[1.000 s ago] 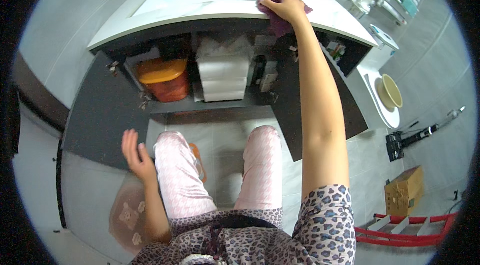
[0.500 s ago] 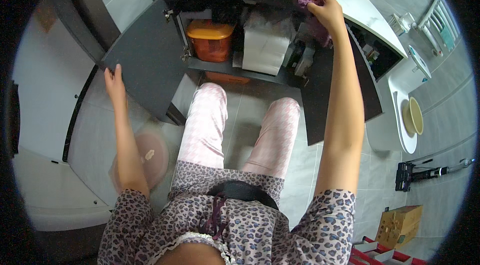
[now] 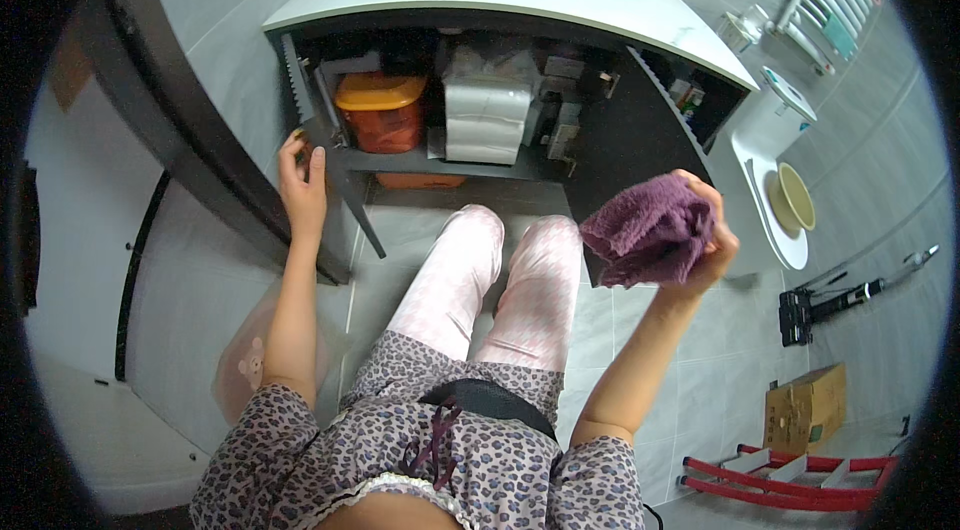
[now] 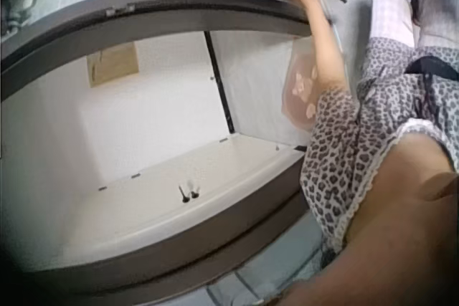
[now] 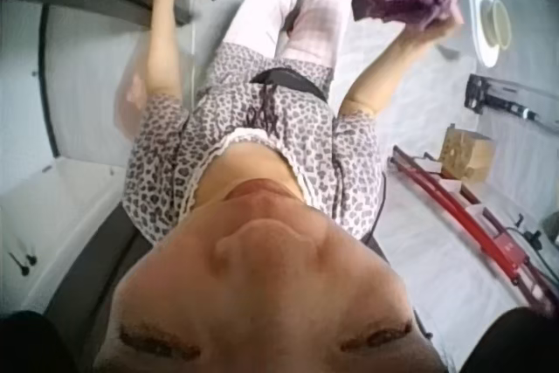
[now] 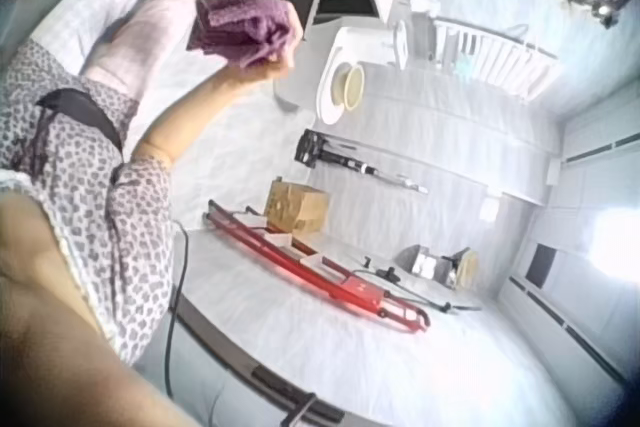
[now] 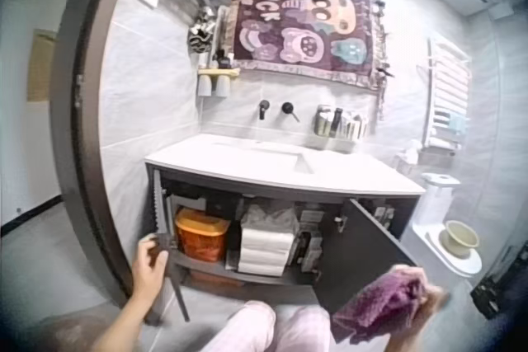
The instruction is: The person sits on the floor and organizes items inside a bathroom cabinet, wiping boxes and arranging them. They then move to the sink, fill a basin with water, and wash a purple cloth.
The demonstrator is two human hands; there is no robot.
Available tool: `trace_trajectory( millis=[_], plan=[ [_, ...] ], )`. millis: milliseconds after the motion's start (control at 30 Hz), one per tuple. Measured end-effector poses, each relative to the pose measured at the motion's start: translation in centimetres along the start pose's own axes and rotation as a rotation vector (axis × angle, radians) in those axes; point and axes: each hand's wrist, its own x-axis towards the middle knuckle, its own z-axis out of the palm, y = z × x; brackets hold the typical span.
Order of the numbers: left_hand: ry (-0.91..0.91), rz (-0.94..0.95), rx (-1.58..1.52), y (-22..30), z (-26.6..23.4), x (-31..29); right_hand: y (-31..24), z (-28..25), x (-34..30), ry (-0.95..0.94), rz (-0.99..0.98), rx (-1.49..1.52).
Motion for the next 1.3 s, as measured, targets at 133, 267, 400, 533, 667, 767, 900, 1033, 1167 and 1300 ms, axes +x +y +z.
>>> trace_trajectory(
  millis=[133,267,400,533,667,767,900,1033,1167,1300],
  plan=[
    [-0.135,0.113,0.026,-0.1,4.6,1.3,-2.8,-2.3,0.1,0.121,-0.148,-0.408],
    [-0.136,-0.001,-0.009,-1.2,10.7,5.2,-3.7,-3.8,0.8,0.413,-0.146,-0.925],
    [-0.276,0.103,0.332,-2.7,13.3,8.2,-1.8,-4.9,0.4,0.484,-0.161,-1.462],
    [-0.417,0.013,0.344,-2.8,15.3,10.0,0.3,-7.2,0.1,0.489,0.095,-1.372],
    [-0.461,-0.024,0.395,-3.9,17.0,11.6,1.2,-7.6,0.2,0.477,0.075,-1.454],
    [-0.462,-0.037,0.462,-5.2,18.5,12.3,0.9,-8.4,0.3,0.430,0.087,-1.423],
    [-0.529,-0.073,0.459,-5.7,20.3,13.2,1.0,-12.3,0.7,0.267,0.087,-1.283],
    [-0.533,-0.078,0.484,-6.2,20.2,12.7,0.6,-9.5,1.9,0.197,0.200,-1.504],
    [-0.473,-0.048,0.435,-5.5,20.6,12.3,0.6,-10.7,2.2,0.187,0.225,-1.577],
    [-0.478,-0.009,0.454,-5.9,21.1,12.6,0.9,-10.3,1.9,0.217,0.171,-1.521]
  ],
)
